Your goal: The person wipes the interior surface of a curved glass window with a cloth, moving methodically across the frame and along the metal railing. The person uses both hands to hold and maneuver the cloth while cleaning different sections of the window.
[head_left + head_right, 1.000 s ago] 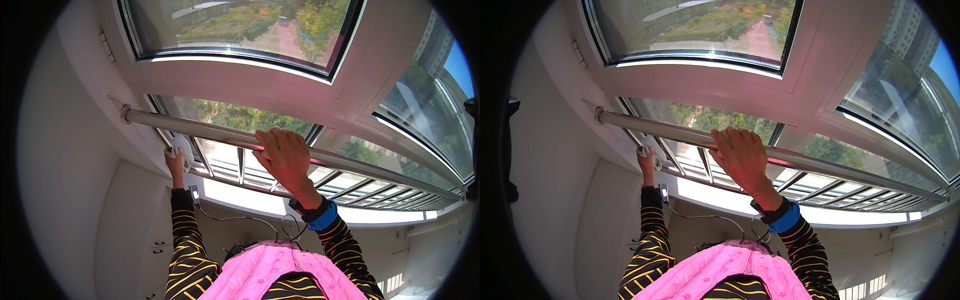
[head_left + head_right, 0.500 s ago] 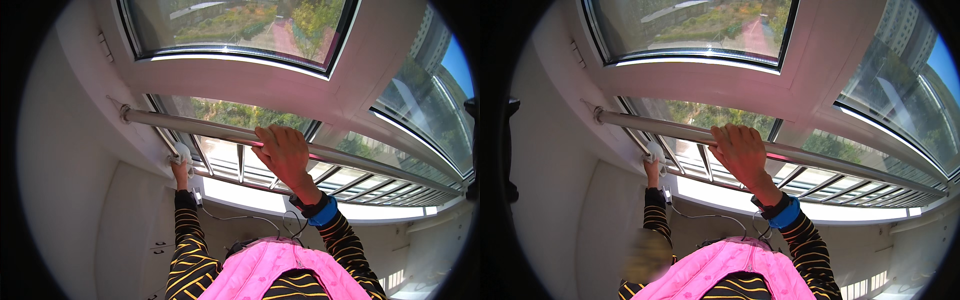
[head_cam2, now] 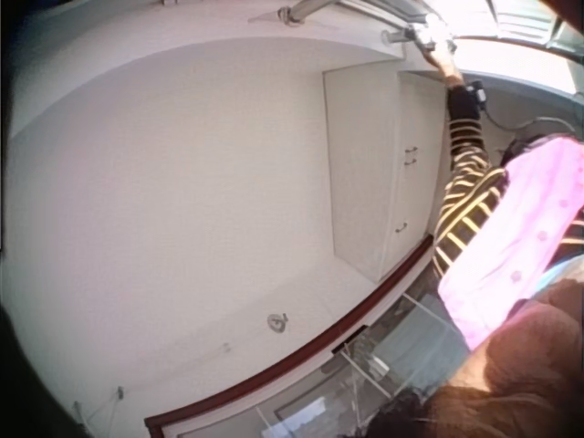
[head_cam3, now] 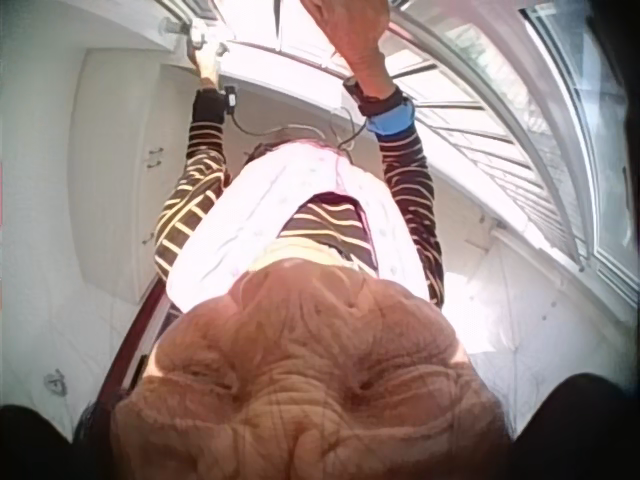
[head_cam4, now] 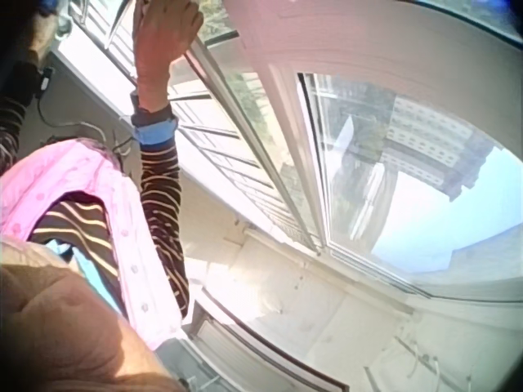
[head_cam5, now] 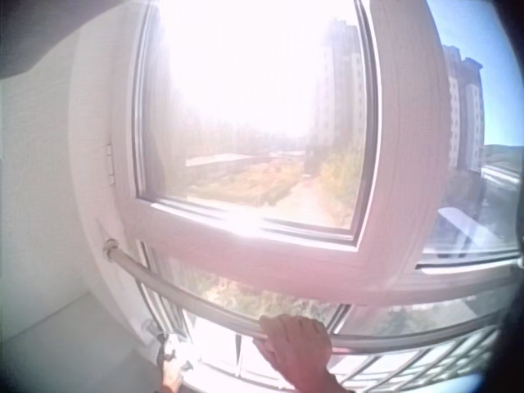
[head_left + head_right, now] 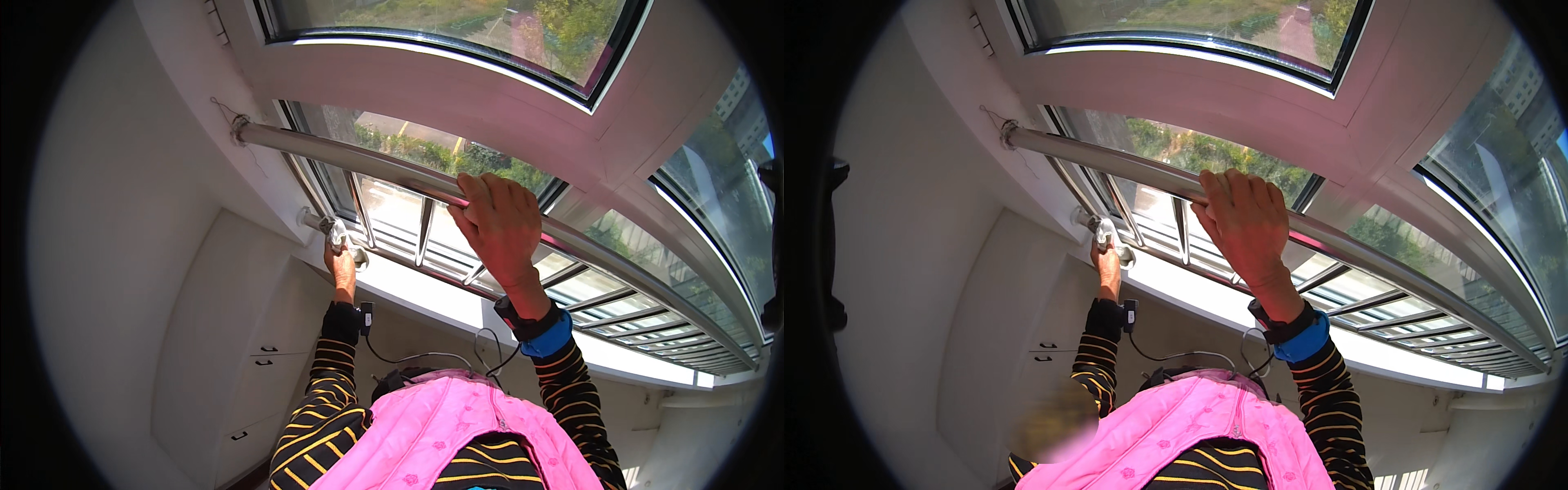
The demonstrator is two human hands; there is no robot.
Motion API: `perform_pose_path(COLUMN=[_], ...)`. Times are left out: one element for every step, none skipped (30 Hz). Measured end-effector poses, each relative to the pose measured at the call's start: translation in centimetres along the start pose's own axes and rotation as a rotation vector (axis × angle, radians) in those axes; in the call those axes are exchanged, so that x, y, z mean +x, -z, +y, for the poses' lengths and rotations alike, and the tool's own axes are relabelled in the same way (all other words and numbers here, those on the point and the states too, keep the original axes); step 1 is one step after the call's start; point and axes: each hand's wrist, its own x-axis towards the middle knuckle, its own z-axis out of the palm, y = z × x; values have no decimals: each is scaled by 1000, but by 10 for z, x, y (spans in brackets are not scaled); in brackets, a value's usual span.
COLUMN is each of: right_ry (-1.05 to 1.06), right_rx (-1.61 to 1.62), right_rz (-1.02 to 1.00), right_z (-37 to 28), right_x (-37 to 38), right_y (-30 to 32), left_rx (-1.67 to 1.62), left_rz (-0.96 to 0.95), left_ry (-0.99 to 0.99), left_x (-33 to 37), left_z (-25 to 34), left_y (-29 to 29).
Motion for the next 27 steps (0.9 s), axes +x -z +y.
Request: perform_pose_path(right_ry=[0, -5, -10, -19, -18, -19, -18, -21, -24, -27, -41, -50, -58, -64, -65, -60, -52, -42, -43, -44, -46, -47, -50, -54, -47, -48, -46], right_rx=[21, 32, 37, 42, 22, 31, 29, 34, 24, 17, 11, 24, 40, 59, 54, 51, 48, 45, 47, 49, 49, 44, 37, 34, 22, 18, 17], right_rz=[10, 5, -2, -12, -34, -31, -28, -24, -26, -29, -43, -28, -15, -4, 8, 25, 44, 64, 59, 53, 46, 25, 1, -20, -25, -22, -19], right_z=[0, 0, 0, 0, 0, 0, 1, 1, 1, 1, 1, 1, 1, 0, 0, 0, 0, 1, 1, 1, 1, 1, 1, 1, 1, 1, 1], right_x=[0, 0, 0, -1, -1, -2, -2, -2, -2, -2, -3, -4, -4, -4, -4, -3, -2, -1, -1, -1, -1, -1, -2, -3, -2, -3, -3], right_y=[0, 0, 0, 1, 1, 1, 1, 0, 0, 0, 0, 1, 0, 0, 0, -1, -1, -2, -2, -1, 0, 1, 1, 2, 2, 2, 2], left_rx=[-105, -66, 23, 44, 47, 103, 113, 120, 97, 119, 59, -32, 3, 46, 89, 111, 110, 105, 100, 71, 58, -58, -150, -173, 95, 129, 157], left_rz=[-45, -61, -106, -131, -198, -240, -216, -202, -220, -236, -276, -313, -354, -340, -324, -319, -348, -341, -334, -331, -325, -255, -239, -172, -137, -71, -54], left_ry=[-38, -29, -9, -116, -90, -62, -26, 56, 86, 69, 12, 7, -115, -59, -3, 26, 123, 111, 98, 49, 93, 160, 102, 184, 160, 5, -55], left_x=[-2, -2, 1, 6, 11, 19, 24, 29, 32, 33, 36, 36, 35, 27, 17, 9, 8, 4, 0, -2, 0, 2, 10, 16, 28, 36, 47], left_z=[-1, -2, -4, -6, -10, -14, -19, -25, -31, -36, -39, -40, -38, -36, -33, -27, -20, -14, -10, -7, -5, -4, -1, 0, 4, 8, 14], left_y=[-6, -15, -19, -25, -31, -37, -40, -40, -38, -35, -31, -28, -25, -21, -19, -20, -19, -19, -19, -18, -17, -16, -14, -13, -10, -13, -14])
